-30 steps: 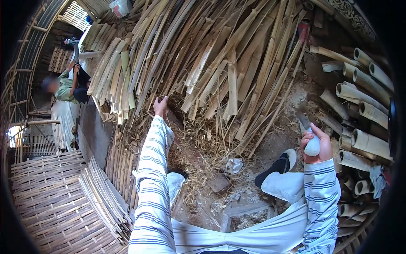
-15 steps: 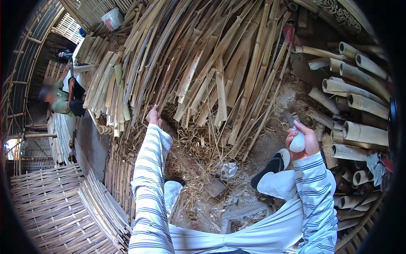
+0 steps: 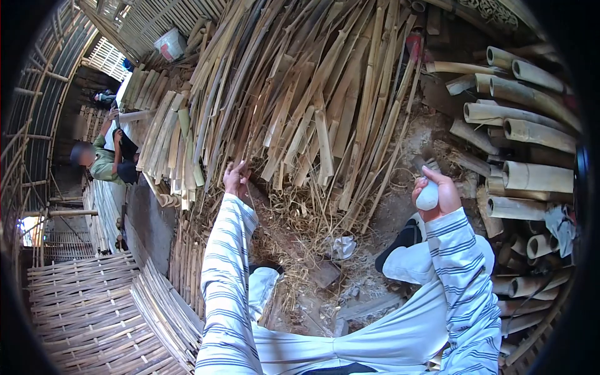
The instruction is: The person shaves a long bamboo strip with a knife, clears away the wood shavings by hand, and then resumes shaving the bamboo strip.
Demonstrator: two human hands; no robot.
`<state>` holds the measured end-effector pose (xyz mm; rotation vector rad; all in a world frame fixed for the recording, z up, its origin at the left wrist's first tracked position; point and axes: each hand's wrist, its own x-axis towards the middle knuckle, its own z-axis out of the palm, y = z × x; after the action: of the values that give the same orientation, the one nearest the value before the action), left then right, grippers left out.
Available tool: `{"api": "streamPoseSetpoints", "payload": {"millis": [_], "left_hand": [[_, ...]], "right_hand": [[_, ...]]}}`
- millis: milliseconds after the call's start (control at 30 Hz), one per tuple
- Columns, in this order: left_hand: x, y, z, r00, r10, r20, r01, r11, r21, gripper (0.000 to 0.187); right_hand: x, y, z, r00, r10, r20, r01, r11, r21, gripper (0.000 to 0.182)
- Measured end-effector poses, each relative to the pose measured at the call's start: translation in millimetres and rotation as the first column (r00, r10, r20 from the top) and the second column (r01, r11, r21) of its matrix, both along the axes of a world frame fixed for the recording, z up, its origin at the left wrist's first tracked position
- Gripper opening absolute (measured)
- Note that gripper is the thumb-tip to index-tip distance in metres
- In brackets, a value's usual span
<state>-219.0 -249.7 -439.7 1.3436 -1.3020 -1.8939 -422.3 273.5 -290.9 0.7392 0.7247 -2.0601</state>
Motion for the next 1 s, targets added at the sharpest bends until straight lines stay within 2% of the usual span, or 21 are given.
{"api": "streamPoseSetpoints", "payload": {"millis": [67,100,133,200,233,267,333,400,433,467,533,567,600,700,800,933,1000], "left_hand": [[-6,4,2,0.993,0.111,-0.031,-0.112,0.993,-0.024,0.042],[-5,1,1,0.998,0.058,0.000,-0.058,0.998,-0.033,0.058],[-12,6,-14,0.987,0.160,-0.020,-0.161,0.969,-0.187,0.063],[-15,21,-23,0.916,0.156,0.369,0.050,0.869,-0.492,0.061],[-17,29,-16,0.894,0.115,0.434,0.180,0.794,-0.580,0.059],[-20,44,-13,0.834,0.151,0.531,0.274,0.721,-0.636,0.055],[-28,53,-10,0.758,0.148,0.635,0.358,0.719,-0.595,0.050],[-38,80,-9,0.572,0.503,0.648,0.447,0.471,-0.760,0.049],[-40,81,-8,0.600,0.467,0.650,0.489,0.430,-0.759,0.054],[-45,79,-8,0.688,0.277,0.671,0.480,0.519,-0.707,0.056],[-57,66,-19,0.798,-0.117,0.591,0.508,0.659,-0.554,0.060],[-62,67,-27,0.731,-0.048,0.681,0.605,0.509,-0.613,0.068],[-68,70,-23,0.683,-0.118,0.721,0.646,0.558,-0.520,0.075],[-85,75,-24,0.740,-0.099,0.666,0.537,0.683,-0.496,0.078],[-95,76,-24,0.768,-0.137,0.626,0.495,0.747,-0.444,0.078],[-96,80,-22,0.782,-0.077,0.619,0.431,0.784,-0.447,0.073],[-94,85,-20,0.753,-0.055,0.656,0.475,0.735,-0.484,0.079]], "right_hand": [[1,3,3,1.000,-0.003,0.006,0.003,1.000,-0.004,0.010],[1,4,4,1.000,-0.015,0.012,0.015,1.000,-0.007,0.011],[0,5,3,1.000,-0.021,0.020,0.021,1.000,0.002,0.010],[0,6,2,0.999,-0.033,0.036,0.033,0.999,0.017,0.010],[-1,5,1,0.999,-0.033,0.028,0.032,0.999,0.011,0.010],[-1,5,1,0.999,-0.032,0.020,0.032,0.999,0.005,0.010],[-2,6,0,1.000,-0.021,0.005,0.021,1.000,0.007,0.009],[-2,5,0,1.000,-0.009,-0.010,0.009,1.000,0.018,0.009],[-3,6,-1,1.000,-0.012,-0.008,0.012,1.000,0.008,0.009],[-3,6,-1,1.000,-0.014,-0.006,0.014,1.000,-0.002,0.009],[-2,6,-2,1.000,-0.018,0.008,0.018,1.000,-0.017,0.010],[-2,5,-3,1.000,-0.017,0.018,0.018,1.000,-0.020,0.010],[-3,4,-2,1.000,-0.018,0.025,0.019,1.000,-0.023,0.010],[-1,0,5,1.000,-0.004,0.006,0.004,1.000,0.010,0.011],[-1,-1,3,1.000,0.007,0.001,-0.007,1.000,-0.006,0.011],[-1,-1,4,1.000,0.007,0.004,-0.007,1.000,-0.006,0.011],[-1,-1,6,1.000,0.005,-0.009,-0.005,1.000,0.009,0.012]]}}
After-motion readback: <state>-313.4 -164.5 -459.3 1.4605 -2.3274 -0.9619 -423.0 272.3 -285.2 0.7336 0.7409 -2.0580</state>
